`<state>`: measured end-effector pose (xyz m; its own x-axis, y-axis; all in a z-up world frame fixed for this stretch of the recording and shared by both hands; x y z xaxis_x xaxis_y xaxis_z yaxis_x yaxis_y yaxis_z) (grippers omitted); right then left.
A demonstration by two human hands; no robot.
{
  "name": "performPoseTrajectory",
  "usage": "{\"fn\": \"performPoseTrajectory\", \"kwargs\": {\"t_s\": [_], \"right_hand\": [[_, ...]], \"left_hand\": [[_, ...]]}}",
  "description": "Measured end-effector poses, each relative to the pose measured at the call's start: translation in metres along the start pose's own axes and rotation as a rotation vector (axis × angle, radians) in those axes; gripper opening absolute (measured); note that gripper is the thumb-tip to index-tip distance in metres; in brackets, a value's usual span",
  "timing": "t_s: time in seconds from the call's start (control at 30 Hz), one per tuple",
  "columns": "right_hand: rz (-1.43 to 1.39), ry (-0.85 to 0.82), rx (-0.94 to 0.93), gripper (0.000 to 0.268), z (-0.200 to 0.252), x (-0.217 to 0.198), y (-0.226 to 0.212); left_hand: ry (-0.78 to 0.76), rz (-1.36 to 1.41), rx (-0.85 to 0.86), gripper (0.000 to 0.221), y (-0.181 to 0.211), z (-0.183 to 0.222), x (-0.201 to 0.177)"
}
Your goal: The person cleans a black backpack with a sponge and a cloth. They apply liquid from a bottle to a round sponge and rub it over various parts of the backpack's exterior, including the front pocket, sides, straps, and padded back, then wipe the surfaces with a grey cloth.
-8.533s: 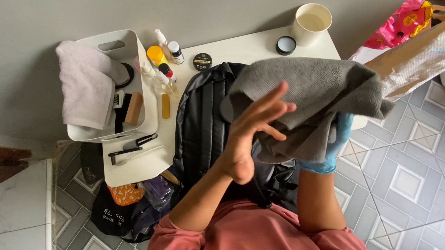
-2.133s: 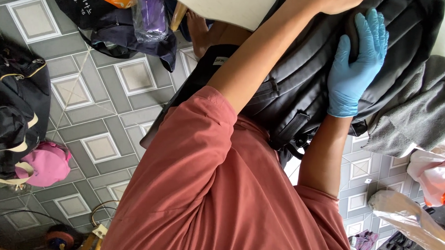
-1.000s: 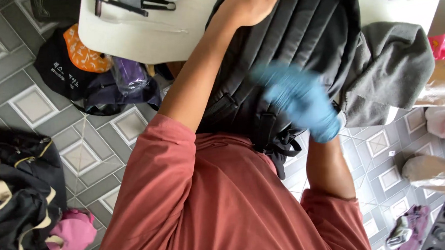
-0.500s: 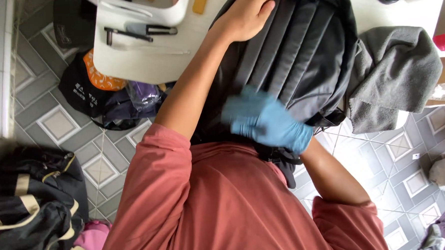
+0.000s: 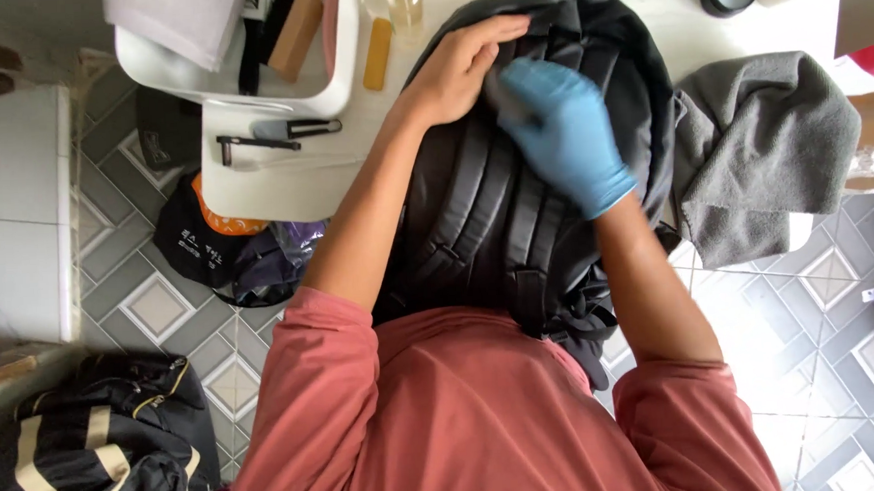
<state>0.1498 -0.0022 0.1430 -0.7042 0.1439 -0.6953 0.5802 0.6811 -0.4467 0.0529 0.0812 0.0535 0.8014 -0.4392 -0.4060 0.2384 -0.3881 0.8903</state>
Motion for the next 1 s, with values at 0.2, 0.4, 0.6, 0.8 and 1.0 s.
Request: {"fn": "performPoseTrajectory", "kwargs": {"t_s": [0.2,0.4,0.6,0.8,1.0], "right_hand": [[-0.205,-0.347,-0.137,0.037,0.033,0.033,-0.075],[-0.503,-0.574,-0.114,0.031,0.031,0.01,-0.097],[-0.012,-0.08,0.133,0.039,0.002,-0.009,0.035],[-0.153,-0.156,-0.162,0.032,-0.004,0.022,-0.051],[-0.6,-0.504,-0.206,0.012,0.015,0.027,-0.105]], "left_hand": [[-0.022,0.06,-0.02,0.042,0.0,0.0,-0.001],[-0.031,0.128,-0.003,0.041,0.007,0.001,-0.005],[0.003,0.236,-0.129,0.052,0.015,0.003,-0.012],[-0.009,0.213,-0.241,0.072,0.021,0.004,-0.013],[-0.048,0.192,-0.231,0.074,0.022,0.001,-0.01]]}}
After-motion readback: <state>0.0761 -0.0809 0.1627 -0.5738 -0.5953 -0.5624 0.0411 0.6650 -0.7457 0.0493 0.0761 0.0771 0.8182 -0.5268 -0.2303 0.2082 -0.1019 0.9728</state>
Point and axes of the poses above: each hand's wrist, its own z-axis away from the middle knuckle, its own x-axis out of the palm, y = z × x, the point moved 10 cm from there along -z, towards the middle knuckle, and after that the axes turned 7 degrees about -x, right-handed, at the moved point
